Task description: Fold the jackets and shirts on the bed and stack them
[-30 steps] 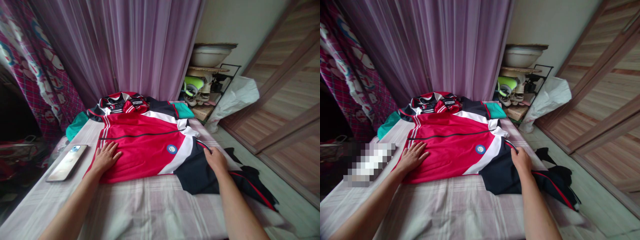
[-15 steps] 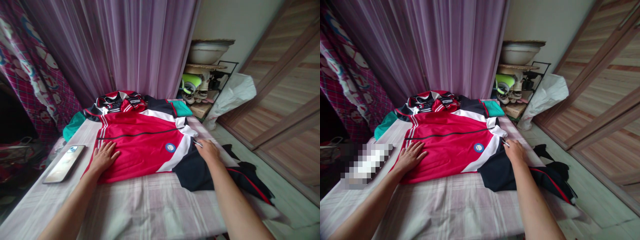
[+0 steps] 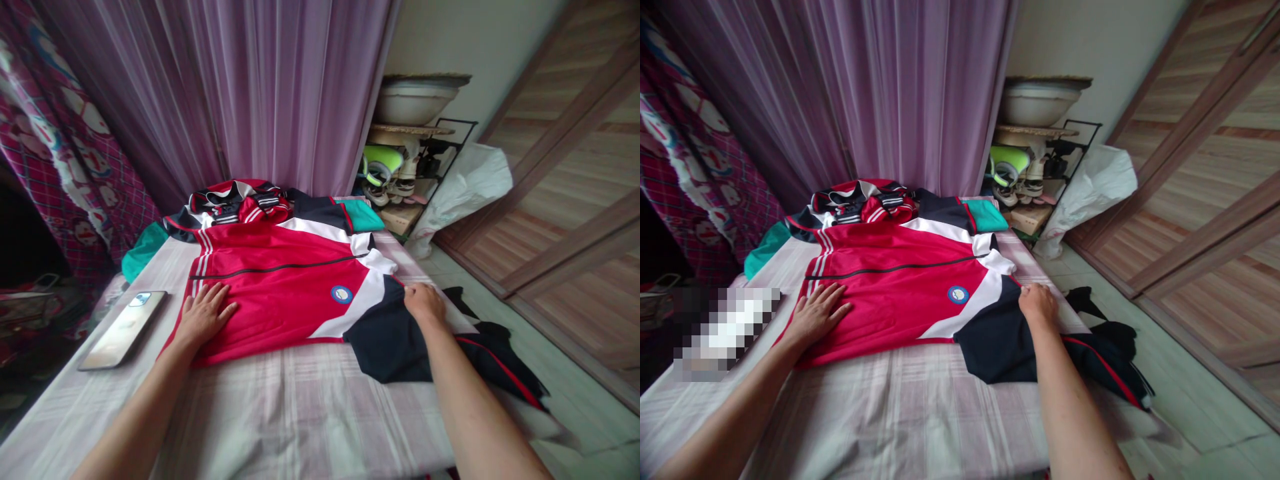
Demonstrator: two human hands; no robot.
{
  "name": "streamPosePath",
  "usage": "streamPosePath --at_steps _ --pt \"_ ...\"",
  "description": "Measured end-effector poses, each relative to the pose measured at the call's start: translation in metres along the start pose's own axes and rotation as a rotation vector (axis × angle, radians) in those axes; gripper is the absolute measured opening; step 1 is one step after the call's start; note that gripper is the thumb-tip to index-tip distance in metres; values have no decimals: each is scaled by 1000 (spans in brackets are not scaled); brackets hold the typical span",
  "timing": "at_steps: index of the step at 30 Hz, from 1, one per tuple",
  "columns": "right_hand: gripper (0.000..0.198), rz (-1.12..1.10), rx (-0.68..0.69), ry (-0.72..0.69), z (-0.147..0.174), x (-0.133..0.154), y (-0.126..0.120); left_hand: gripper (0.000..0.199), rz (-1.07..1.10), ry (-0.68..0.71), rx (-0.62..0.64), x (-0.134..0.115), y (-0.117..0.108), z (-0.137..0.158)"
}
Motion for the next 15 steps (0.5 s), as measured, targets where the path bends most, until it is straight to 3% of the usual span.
streamPosePath --at_steps 5,8,11,15 --pt "36 -12 82 -15 1 6 -2 61 -15 2 8 0 1 0" --pt "36 -81 -60 -92 0 26 -26 62 -6 5 11 -1 1 1" --pt "41 -222 -206 -314 11 70 -48 62 3 9 9 -2 0 1" --pt "48 -326 -141 -706 47 151 -41 64 1 -4 7 -1 0 1"
Point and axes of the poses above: each hand's wrist, its own z-axis away from the middle knuckle, its own y-axis out of the palm, x = y × z, the point moved 9 cm from there along -z, towards the middle knuckle, and after that the axes turned 7 degrees about -x, right-handed, at the moved point
